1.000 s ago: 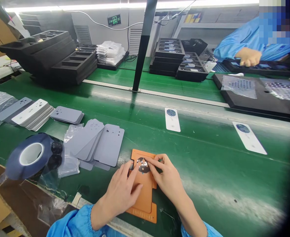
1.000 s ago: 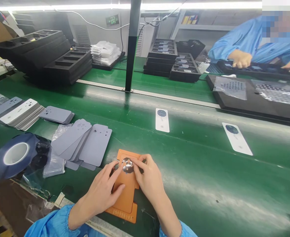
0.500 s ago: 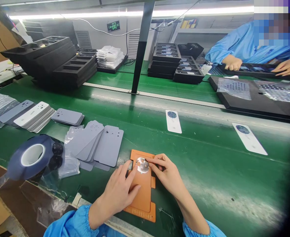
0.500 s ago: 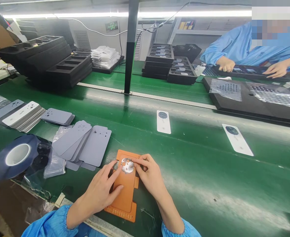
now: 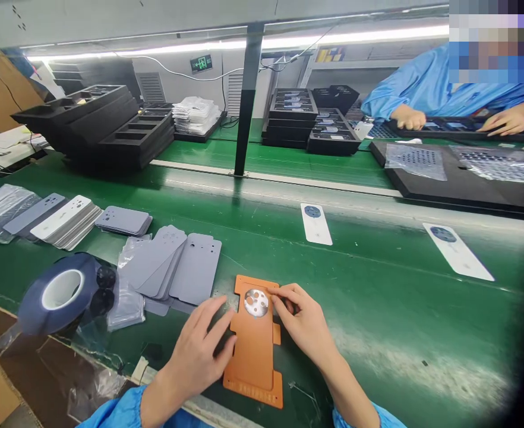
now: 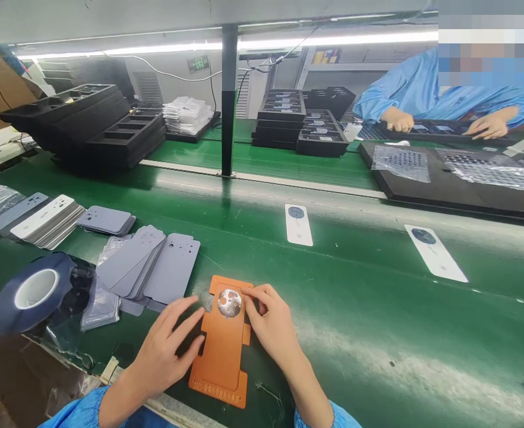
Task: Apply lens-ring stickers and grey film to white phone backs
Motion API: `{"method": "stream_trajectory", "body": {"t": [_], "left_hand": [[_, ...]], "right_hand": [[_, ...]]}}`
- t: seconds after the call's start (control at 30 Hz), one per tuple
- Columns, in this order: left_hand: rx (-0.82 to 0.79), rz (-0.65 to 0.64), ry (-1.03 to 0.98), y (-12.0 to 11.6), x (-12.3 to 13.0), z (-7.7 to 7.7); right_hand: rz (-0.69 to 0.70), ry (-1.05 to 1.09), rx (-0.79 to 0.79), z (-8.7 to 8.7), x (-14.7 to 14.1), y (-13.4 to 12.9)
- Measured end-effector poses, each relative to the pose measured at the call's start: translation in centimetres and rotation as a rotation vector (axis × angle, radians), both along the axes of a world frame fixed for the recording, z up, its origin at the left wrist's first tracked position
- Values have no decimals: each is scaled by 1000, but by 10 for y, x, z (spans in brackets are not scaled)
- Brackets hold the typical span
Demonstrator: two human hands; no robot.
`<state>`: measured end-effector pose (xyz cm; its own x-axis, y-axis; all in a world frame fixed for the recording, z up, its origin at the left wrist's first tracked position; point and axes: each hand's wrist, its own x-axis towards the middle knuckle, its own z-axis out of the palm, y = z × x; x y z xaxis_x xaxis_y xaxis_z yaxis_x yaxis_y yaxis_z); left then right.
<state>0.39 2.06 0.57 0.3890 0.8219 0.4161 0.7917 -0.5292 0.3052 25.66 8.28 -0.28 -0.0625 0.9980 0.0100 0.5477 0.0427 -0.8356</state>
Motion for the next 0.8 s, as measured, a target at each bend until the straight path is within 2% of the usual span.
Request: {"method": "stream_trajectory", "body": {"t": [0.13, 0.2, 0.3, 0.43, 0.5, 0.6, 0.7, 0.8], "left_hand": [[14, 139, 126, 10, -22, -5], [27, 134, 134, 13, -28, -8], [131, 115, 40, 12, -29, -6], [242, 76, -106, 5, -19, 7], [259, 3, -139, -1, -11, 12], [258, -200, -135, -12, 6, 11], [239, -365, -104, -23, 25, 6], [197, -377, -35, -31, 34, 1]], "right_hand": [[-3, 4, 11, 2, -2, -3], [-1, 16, 23, 3, -2, -4], [-23, 84, 14, 4, -5, -5], [-56, 376, -206, 7, -15, -9], [-39, 589, -314, 8, -22, -13], [-40, 822, -345, 9, -30, -17], [-75, 886, -341, 10, -30, -17], [-74, 832, -297, 11, -23, -15]]}}
